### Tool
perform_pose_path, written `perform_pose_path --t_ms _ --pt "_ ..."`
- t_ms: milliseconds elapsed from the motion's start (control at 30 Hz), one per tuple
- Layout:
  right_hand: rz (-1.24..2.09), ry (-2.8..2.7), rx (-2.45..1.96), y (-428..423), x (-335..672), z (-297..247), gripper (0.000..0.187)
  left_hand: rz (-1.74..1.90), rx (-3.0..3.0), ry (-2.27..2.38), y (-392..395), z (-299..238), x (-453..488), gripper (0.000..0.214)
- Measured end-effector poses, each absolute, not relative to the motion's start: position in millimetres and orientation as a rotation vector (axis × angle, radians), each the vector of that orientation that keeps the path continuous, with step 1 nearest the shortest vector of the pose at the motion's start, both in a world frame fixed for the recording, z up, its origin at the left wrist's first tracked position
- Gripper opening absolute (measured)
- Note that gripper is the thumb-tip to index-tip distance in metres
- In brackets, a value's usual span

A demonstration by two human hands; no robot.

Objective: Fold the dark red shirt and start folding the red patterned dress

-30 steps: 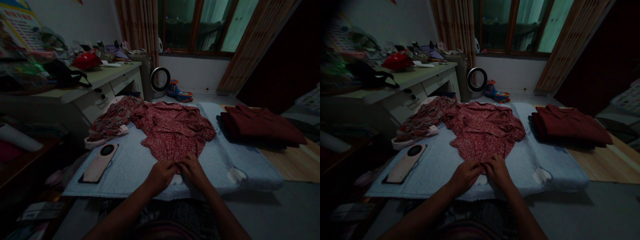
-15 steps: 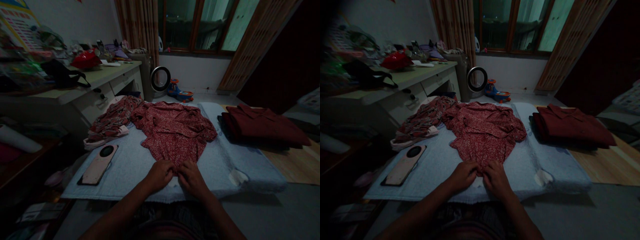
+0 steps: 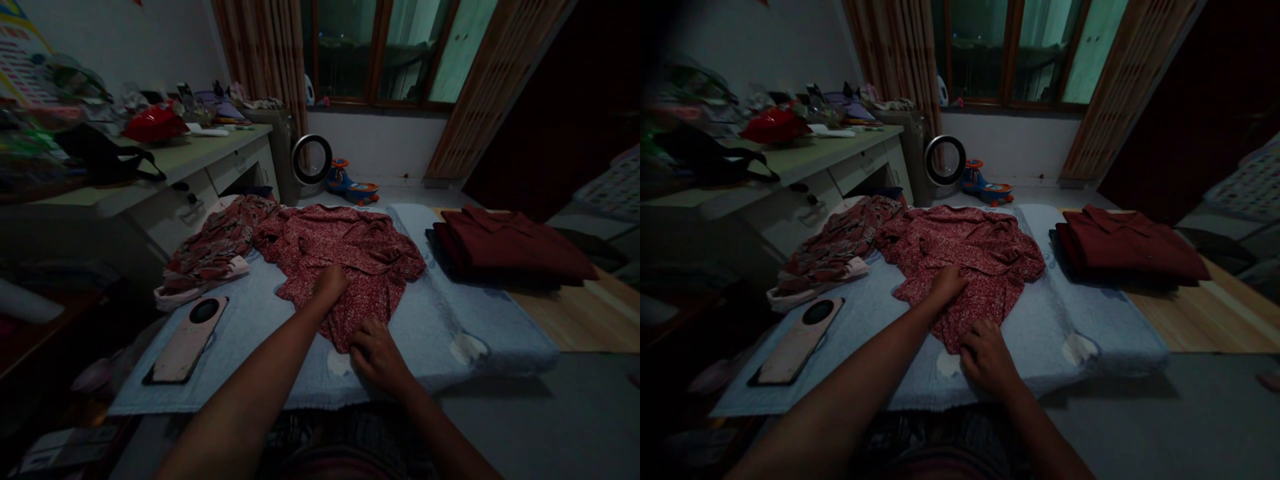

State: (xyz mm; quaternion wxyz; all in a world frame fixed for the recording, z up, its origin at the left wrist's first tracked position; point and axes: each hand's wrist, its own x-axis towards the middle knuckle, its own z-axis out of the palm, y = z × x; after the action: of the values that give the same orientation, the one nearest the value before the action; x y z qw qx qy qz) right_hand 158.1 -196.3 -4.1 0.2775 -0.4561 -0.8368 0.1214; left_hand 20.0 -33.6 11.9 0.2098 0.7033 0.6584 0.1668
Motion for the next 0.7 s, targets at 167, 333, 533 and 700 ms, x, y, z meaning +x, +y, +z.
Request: perform_pose_path --t_ms 167,333,533,700 --pt "0.333 -2.258 -1.229 -196.0 158.5 -4.8 0.009 0.501 1.961 1.853 -24.4 4.5 22.3 0.016" --pt "0.360 -2.255 -1.235 -196.6 158.2 -3.4 0.010 0.525 2.045 1.819 -25.7 3.2 17.5 0.015" --pt "0.356 -2.286 -1.188 -196.1 159.3 -5.6 0.015 0.446 2.216 1.773 -36.2 1.1 15.5 0.022" --pt "0.377 -2.314 -1.144 -195.9 161.6 -6.5 0.022 0.412 2.376 1.667 -43.7 4.9 6.5 0.025"
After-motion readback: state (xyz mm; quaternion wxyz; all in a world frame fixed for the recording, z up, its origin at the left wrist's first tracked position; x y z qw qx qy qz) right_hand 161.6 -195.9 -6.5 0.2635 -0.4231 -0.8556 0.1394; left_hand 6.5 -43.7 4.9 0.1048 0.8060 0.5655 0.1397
